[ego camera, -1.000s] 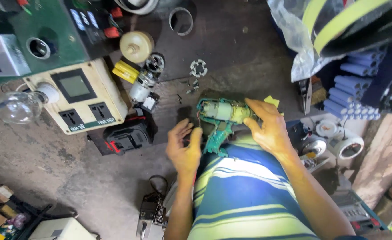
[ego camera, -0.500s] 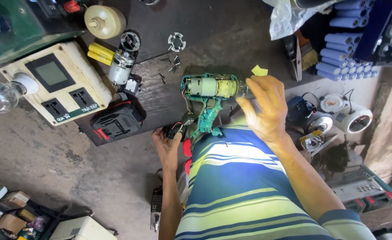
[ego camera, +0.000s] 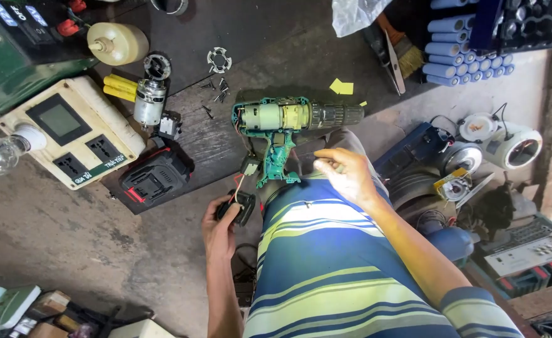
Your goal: Applying insulation tape to internal components and reassembling a cordless drill.
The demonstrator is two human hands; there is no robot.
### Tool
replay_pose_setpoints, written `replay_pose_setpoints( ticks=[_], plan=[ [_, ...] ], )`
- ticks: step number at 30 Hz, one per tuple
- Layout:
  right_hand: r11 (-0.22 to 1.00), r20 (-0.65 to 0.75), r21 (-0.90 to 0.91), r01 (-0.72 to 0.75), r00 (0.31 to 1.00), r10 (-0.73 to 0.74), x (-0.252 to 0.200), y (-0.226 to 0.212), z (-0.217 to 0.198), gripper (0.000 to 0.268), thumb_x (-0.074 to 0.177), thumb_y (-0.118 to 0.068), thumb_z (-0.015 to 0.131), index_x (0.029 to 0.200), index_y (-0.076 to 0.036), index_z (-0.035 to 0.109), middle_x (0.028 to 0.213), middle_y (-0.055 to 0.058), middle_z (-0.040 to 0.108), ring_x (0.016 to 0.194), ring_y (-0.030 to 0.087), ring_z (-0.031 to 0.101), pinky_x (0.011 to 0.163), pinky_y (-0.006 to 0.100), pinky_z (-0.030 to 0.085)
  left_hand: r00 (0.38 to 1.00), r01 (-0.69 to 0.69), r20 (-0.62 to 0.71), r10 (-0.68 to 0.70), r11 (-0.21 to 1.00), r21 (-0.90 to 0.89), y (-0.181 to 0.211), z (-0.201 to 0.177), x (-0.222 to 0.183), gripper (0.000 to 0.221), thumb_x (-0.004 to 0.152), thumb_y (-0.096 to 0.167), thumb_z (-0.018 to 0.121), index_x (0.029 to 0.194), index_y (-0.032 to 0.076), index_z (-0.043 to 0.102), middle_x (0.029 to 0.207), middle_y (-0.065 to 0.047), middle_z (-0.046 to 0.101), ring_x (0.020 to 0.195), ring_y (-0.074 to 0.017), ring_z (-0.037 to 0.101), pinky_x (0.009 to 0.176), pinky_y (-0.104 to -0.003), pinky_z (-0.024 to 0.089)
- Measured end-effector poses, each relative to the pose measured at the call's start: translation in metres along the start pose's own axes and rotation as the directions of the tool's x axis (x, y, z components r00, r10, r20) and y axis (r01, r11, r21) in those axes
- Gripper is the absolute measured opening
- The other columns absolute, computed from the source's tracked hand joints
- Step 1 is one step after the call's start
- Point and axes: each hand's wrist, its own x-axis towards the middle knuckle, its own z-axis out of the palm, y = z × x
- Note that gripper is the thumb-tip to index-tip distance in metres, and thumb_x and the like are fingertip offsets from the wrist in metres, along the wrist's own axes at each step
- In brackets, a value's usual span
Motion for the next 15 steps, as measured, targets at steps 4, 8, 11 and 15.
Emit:
replay_pose_setpoints(
  ticks=[4,8,11,15],
  plan=[
    [0.994,0.057,0.109,-0.003,0.998,-0.003,-0.004,0.005,0.011,0.018,0.087,-0.009,0.080,0.104,-0.004,0.079,0.085,0.015,0.077,0.071,0.024,0.071,0.069,0.037,0.057,0.999,0.026,0.028,-0.026,0.999,-0.030,0.022,-0.007,-0.031,0.022,0.090,0.016,0.079,0.105,0.001,0.072,0.088,-0.014,0.066,0.069,-0.0198,0.067,0.052,-0.030,0.058],
    [0.994,0.144,0.037,-0.106,0.985,0.100,-0.002,-0.017,0.009,0.023,0.084,-0.008,0.077,0.105,0.002,0.076,0.085,0.006,0.074,0.064,0.013,0.062,0.060,0.025,0.050,0.997,0.074,0.046,-0.068,0.987,-0.142,0.055,0.009,-0.067,0.019,0.089,0.004,0.071,0.106,-0.002,0.067,0.091,-0.014,0.066,0.055,-0.0170,0.056,0.048,-0.025,0.047],
    [0.986,0.190,0.106,-0.125,0.976,0.104,-0.007,-0.028,0.009,0.022,0.084,-0.008,0.076,0.105,-0.001,0.078,0.090,0.005,0.077,0.068,0.011,0.065,0.063,0.023,0.053,0.999,-0.045,-0.030,0.042,0.995,-0.084,0.072,0.030,-0.100,0.020,0.089,0.002,0.069,0.108,-0.003,0.066,0.095,-0.015,0.064,0.061,-0.0169,0.056,0.047,-0.027,0.048],
    [0.989,0.215,0.138,-0.052,0.976,0.021,-0.009,-0.039,0.013,0.020,0.086,-0.009,0.075,0.103,0.000,0.077,0.089,0.005,0.076,0.070,0.012,0.064,0.064,0.024,0.053,0.976,-0.212,-0.049,0.213,0.977,0.023,0.083,0.048,-0.121,0.027,0.085,-0.003,0.071,0.111,-0.001,0.063,0.101,-0.015,0.067,0.072,-0.0168,0.058,0.055,-0.030,0.055]
  ],
)
